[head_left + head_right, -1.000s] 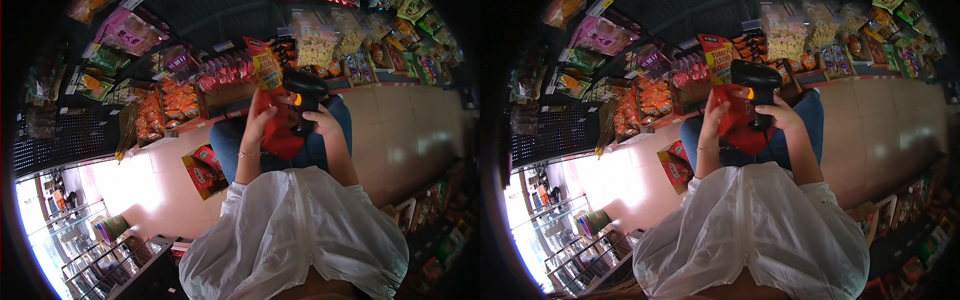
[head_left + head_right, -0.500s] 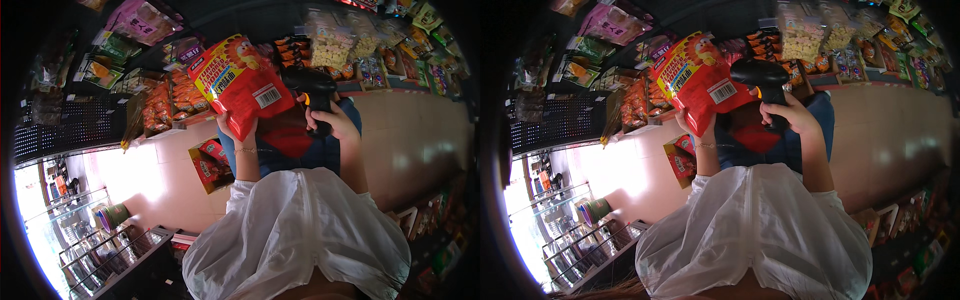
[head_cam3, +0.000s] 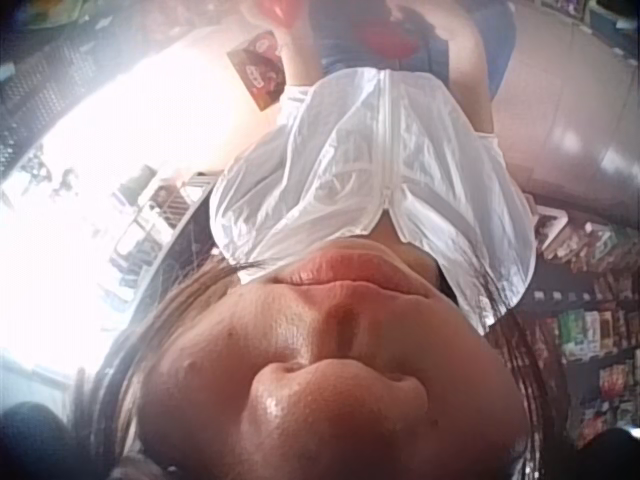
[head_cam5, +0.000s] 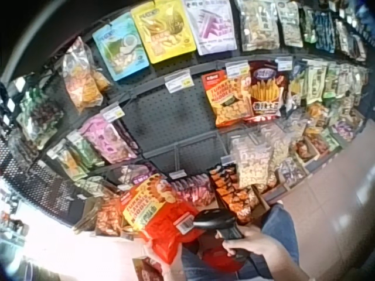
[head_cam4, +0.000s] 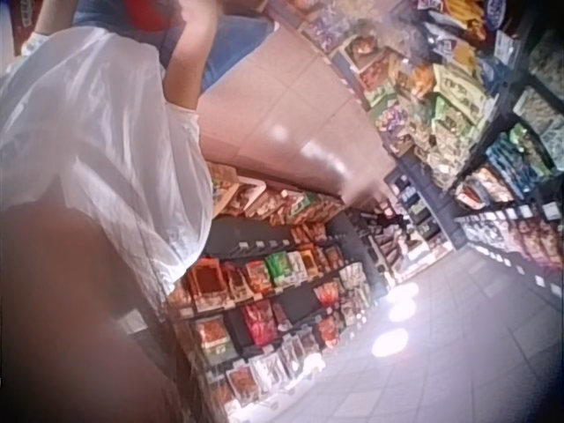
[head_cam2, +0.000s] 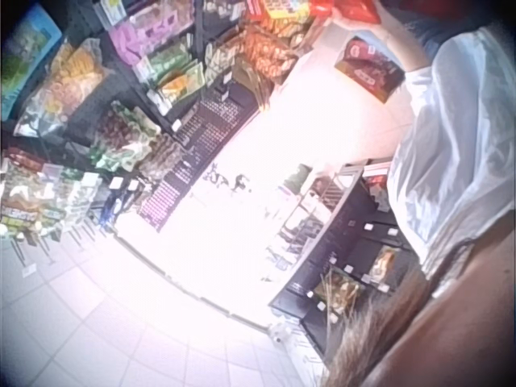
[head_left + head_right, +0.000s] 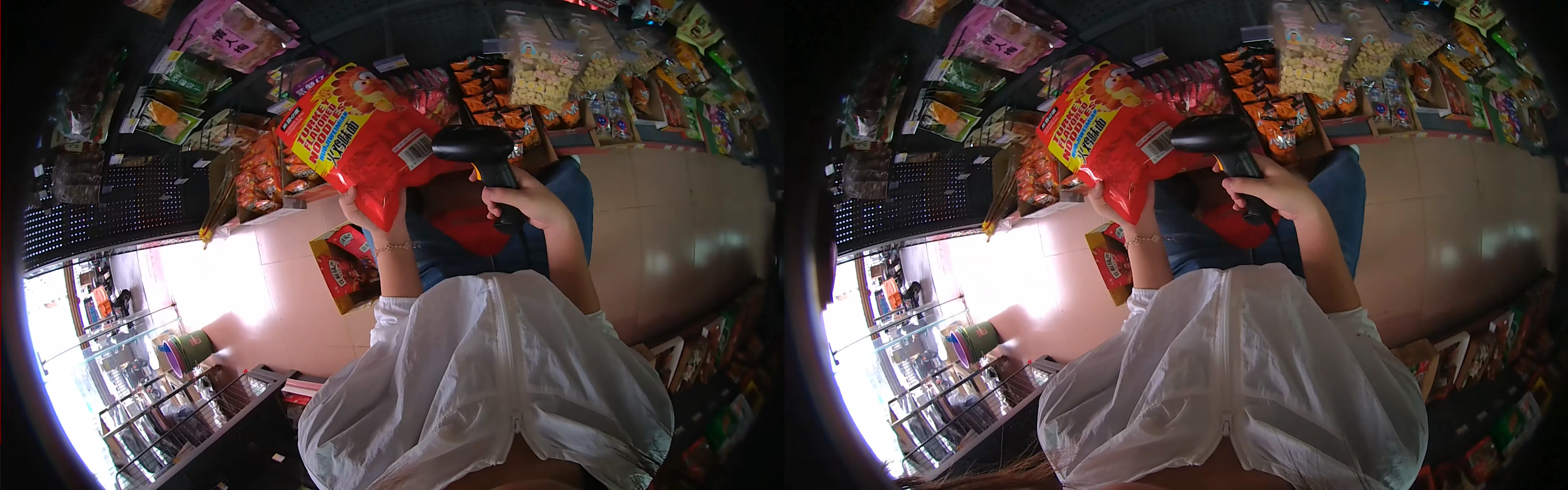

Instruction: The person scans barcodes on snack packages, including peanuts, fries packaging, and turkey-flavored noodles, with a barcode scanner, then places the items on shelves.

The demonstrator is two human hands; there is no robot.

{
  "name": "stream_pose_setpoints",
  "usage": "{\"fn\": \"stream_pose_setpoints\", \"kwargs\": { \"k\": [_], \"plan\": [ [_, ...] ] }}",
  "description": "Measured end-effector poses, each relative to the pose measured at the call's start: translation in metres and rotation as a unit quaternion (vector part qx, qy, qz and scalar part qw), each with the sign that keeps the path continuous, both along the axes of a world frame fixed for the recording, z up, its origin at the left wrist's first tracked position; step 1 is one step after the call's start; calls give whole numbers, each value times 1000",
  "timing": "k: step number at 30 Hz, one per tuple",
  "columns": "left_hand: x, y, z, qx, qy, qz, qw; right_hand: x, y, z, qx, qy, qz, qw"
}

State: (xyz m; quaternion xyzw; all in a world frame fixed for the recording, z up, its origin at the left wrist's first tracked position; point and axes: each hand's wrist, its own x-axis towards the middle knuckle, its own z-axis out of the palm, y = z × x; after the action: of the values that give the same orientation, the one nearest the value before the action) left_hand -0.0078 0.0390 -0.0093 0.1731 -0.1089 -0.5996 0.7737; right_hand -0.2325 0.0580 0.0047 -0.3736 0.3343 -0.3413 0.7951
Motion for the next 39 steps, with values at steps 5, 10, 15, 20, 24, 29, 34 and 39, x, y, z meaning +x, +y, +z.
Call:
{"fn": "stream_pose_setpoints", "kwargs": {
  "k": [5,10,15,20,24,29,34,39],
  "plan": [
    [3,0,-7,-9,-1,-12,1000,-1,1,2,0,-2,-15,1000],
    [3,0,-9,-3,2,-6,1000,4,2,10,-38,12,12,999],
    [1,2,-6,12,12,4,1000,2,0,11,-23,17,8,1000],
    [1,3,-7,18,26,-9,999,-2,-1,10,-8,9,-35,999],
    [1,3,-9,19,18,-20,999,-1,-4,7,-31,51,-132,989],
    [-7,4,-9,-6,36,-51,998,-6,-6,10,-64,55,-167,982],
    [-9,6,-26,-21,91,-81,992,-7,-4,11,-54,56,-174,982],
    [-6,7,-33,-32,113,-92,989,-7,-2,15,-50,45,-167,984]
  ]
}}
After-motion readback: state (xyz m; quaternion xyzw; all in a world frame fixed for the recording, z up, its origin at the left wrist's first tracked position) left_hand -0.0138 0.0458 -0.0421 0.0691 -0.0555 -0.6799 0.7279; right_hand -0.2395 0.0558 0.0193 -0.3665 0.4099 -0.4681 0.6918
